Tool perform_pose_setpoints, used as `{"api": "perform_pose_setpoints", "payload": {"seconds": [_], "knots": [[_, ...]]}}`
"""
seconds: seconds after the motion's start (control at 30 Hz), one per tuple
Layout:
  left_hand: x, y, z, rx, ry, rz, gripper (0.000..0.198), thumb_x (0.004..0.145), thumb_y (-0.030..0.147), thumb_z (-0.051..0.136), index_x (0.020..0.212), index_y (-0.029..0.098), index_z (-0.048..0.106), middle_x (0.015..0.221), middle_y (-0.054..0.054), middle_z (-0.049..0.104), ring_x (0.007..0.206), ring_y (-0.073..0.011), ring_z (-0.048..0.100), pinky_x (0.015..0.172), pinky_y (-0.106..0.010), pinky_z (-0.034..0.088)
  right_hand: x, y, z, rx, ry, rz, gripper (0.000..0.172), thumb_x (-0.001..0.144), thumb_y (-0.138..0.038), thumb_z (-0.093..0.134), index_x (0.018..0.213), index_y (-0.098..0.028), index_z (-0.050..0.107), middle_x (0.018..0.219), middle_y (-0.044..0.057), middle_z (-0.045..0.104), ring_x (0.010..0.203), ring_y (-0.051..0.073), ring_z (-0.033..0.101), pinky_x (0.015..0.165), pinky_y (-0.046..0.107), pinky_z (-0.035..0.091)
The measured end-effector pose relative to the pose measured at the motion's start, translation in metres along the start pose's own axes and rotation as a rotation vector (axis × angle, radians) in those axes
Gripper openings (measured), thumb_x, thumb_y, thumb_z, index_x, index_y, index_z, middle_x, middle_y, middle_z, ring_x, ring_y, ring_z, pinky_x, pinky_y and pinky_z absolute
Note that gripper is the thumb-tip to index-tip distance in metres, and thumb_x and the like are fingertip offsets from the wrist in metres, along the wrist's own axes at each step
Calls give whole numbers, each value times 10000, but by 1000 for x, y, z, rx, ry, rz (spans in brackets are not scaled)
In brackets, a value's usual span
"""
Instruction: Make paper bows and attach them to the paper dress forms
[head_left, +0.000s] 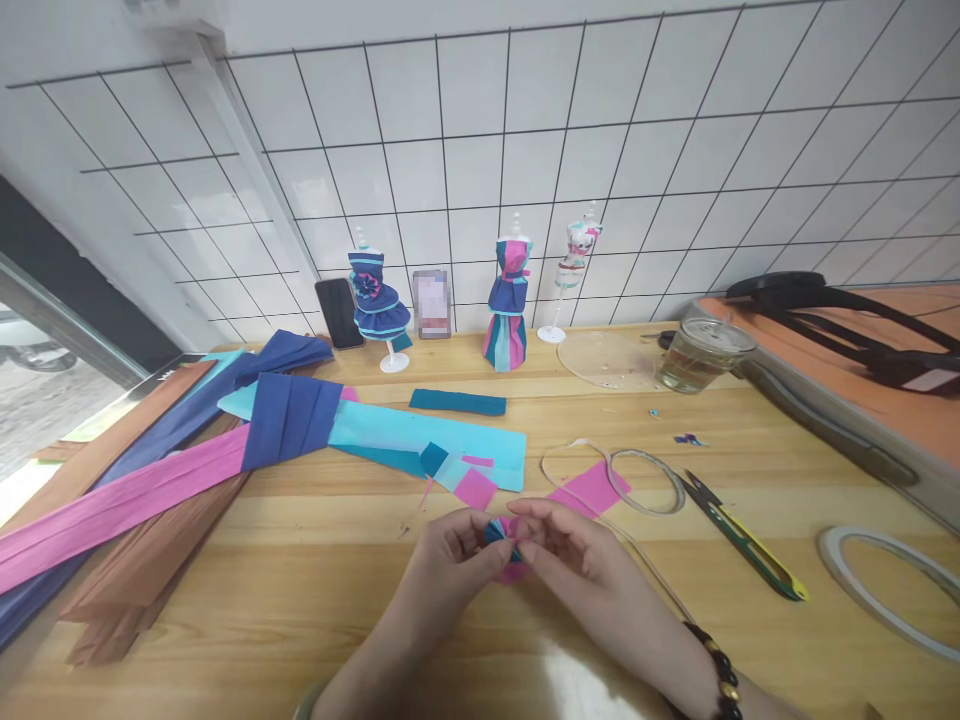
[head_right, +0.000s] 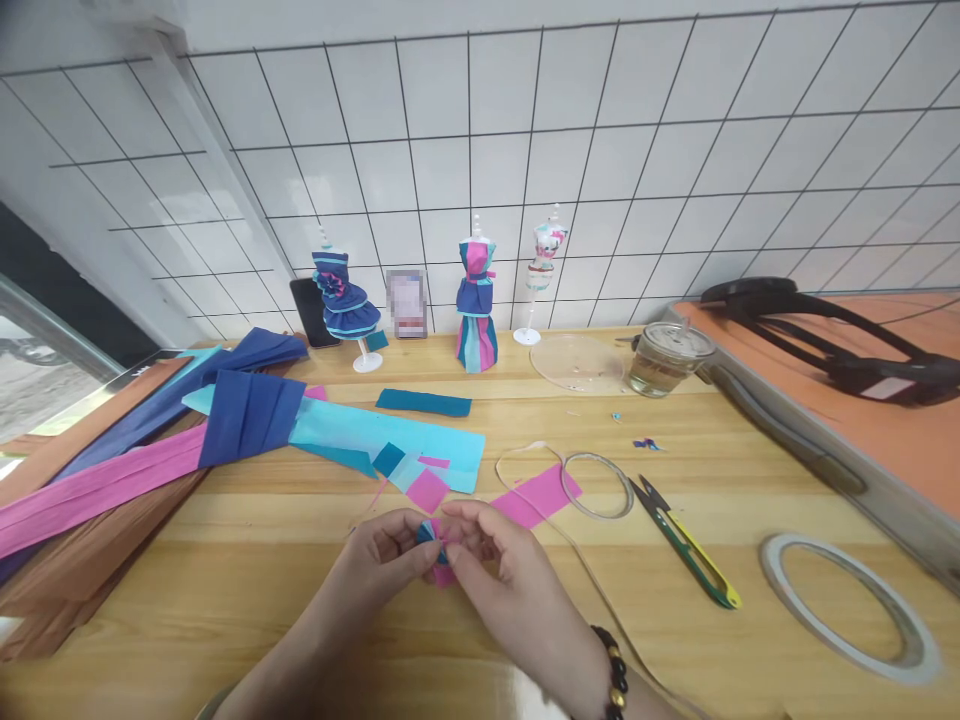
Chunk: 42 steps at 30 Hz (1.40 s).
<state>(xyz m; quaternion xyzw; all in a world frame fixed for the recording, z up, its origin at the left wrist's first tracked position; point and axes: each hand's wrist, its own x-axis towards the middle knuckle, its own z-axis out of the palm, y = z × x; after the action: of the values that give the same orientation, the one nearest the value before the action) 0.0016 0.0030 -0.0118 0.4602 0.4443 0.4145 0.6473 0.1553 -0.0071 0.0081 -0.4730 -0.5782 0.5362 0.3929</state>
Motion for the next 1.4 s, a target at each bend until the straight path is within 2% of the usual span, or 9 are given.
{"api": "perform_pose_setpoints", "payload": {"seconds": [0.13, 0.27, 0.4, 0.53, 0.63, 0.77, 0.97, 1.4], "knots": [[-1, 1, 2, 20, -28, -36, 197, 647, 312, 701, 674, 128, 637, 596, -20, 616, 561, -121, 529, 559, -227, 394, -1, -4, -3, -69, 13, -13, 214, 823, -292, 503, 977, -187, 608, 918, 59, 663, 847, 176, 608, 749, 291, 485], [-2, 1, 5, -7, -71, -35, 177, 644, 287, 701, 656, 128, 627, 622, -13, 611, 612, -122, 524, 614, -235, 392, 0, -1, -2, -180, -12, -88, 167, 827, -255, 496, 846, -194, 651, 839, 45, 664, 791, 171, 609, 707, 279, 483], [-3, 0, 7, 23, -35, -35, 167, 639, 282, 702, 643, 132, 631, 603, -8, 610, 596, -121, 521, 601, -232, 385, 1, 3, -1, -283, 35, -113, 182, 817, -221, 484, 696, -190, 615, 718, 20, 639, 694, 152, 588, 636, 256, 464], [-2, -1, 5, 40, -5, -17, 160, 644, 288, 702, 656, 138, 651, 607, -11, 631, 581, -118, 528, 580, -222, 383, 1, 5, -1, -310, 79, -109, 174, 800, -212, 476, 670, -189, 590, 676, 11, 628, 652, 148, 576, 613, 254, 454], [-2, -1, 4, 35, -12, -7, 151, 660, 286, 691, 662, 140, 653, 609, -14, 635, 583, -121, 537, 587, -226, 396, 1, 4, -1, -299, 74, -100, 163, 796, -209, 476, 683, -187, 592, 679, 14, 631, 656, 151, 577, 604, 253, 454], [-3, -1, 5, 24, -63, -7, 115, 671, 251, 676, 679, 138, 656, 653, -29, 652, 640, -138, 562, 647, -246, 422, 0, 0, 0, -242, 57, -99, 122, 803, -205, 483, 800, -184, 603, 739, 16, 650, 705, 150, 590, 656, 255, 459], [-2, -3, 5, 58, -65, -8, 117, 686, 241, 667, 692, 126, 651, 655, -27, 638, 642, -132, 543, 649, -248, 416, -2, 2, -1, -285, 48, -61, 153, 805, -201, 468, 685, -182, 560, 670, 2, 593, 648, 139, 548, 564, 227, 412], [1, -3, -2, -24, -55, -48, 146, 652, 260, 708, 677, 130, 645, 630, -13, 654, 580, -100, 548, 581, -205, 417, 1, 6, -2, -89, 49, 42, 191, 809, -294, 492, 672, -170, 539, 655, 8, 577, 638, 141, 528, 602, 248, 414]]}}
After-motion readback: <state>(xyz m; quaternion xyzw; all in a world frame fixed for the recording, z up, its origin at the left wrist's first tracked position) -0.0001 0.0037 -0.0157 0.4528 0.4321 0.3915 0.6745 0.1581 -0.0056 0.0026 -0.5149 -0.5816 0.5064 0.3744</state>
